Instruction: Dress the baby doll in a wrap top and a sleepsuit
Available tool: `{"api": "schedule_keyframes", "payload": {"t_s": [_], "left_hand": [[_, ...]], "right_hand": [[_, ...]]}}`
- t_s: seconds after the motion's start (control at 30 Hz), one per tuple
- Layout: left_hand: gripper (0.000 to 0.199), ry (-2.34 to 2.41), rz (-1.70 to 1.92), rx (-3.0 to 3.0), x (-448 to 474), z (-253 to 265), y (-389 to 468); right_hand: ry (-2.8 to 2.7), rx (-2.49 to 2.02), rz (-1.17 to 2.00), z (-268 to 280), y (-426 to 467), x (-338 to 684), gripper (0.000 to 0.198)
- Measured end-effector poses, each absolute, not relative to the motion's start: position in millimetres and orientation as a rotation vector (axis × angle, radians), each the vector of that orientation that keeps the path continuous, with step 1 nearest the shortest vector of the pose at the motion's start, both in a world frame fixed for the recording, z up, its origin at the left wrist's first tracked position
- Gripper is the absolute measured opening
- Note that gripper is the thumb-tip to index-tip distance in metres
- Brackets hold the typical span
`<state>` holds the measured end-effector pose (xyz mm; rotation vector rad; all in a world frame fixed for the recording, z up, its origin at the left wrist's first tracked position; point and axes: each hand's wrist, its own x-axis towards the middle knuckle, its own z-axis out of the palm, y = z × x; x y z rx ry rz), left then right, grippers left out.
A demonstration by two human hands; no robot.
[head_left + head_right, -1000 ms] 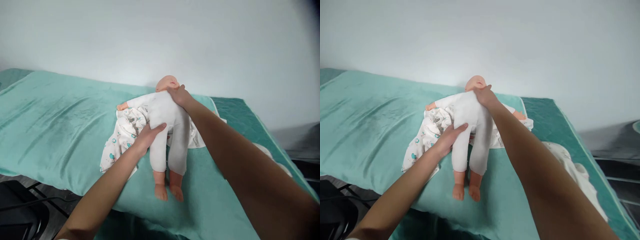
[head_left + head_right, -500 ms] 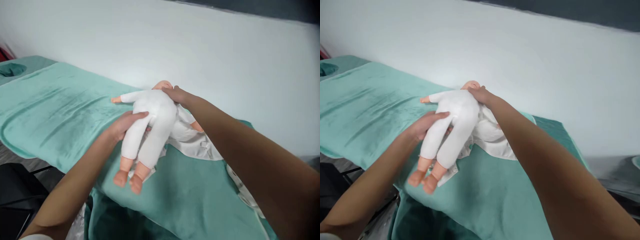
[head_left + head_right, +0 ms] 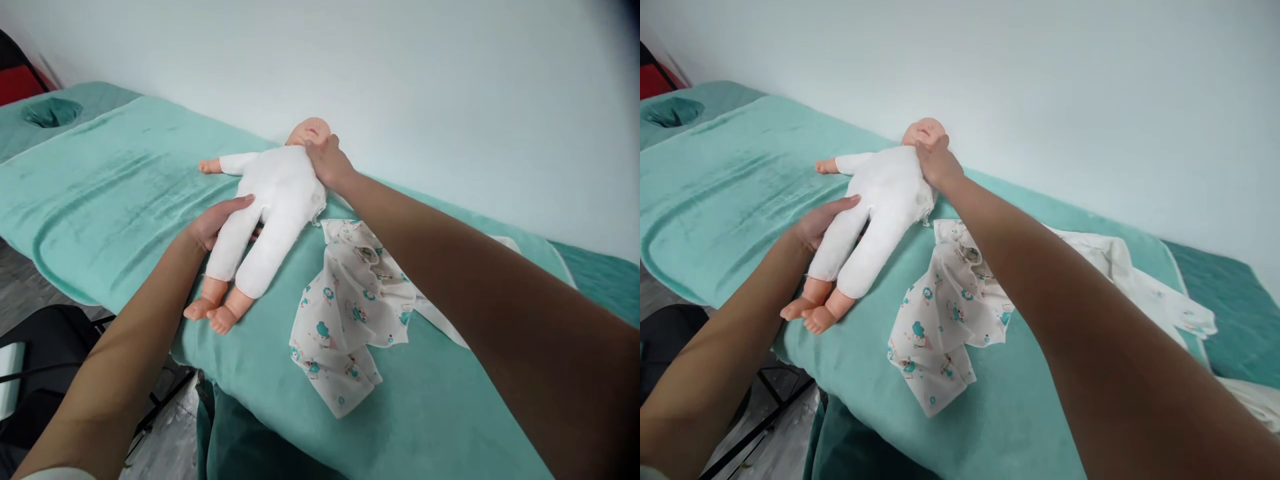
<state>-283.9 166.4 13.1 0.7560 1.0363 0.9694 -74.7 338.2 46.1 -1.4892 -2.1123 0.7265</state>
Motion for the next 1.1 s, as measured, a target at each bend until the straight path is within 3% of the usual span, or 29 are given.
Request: {"api": "schedule_keyframes", "payload": {"t_s": [0.1, 0.47, 0.73, 0.93, 1.1], "left_hand": [[0.053, 1.058, 0.991, 0.770, -282, 11, 161], [0.064, 1.547, 1.146, 1.007, -273, 19, 43], [0.070, 1.854, 1.304, 1.021, -239, 9, -22], [0.048, 2.247, 1.442, 1.204, -222, -12, -32], [0.027, 2.209, 1.643, 1.945, -187, 0, -32]], "right_hand": [[-2.031, -1.649, 0.649, 29, 343, -43, 0.087], [-2.128, -1.709, 0.416, -9, 281, 120, 0.054], [-2.324, -1.720, 0.150, -14, 232, 164, 0.037], [-2.353, -1.595, 0.246, -3, 192, 179, 0.031], [-2.373, -1.485, 0.397, 3, 155, 207, 0.028]]}}
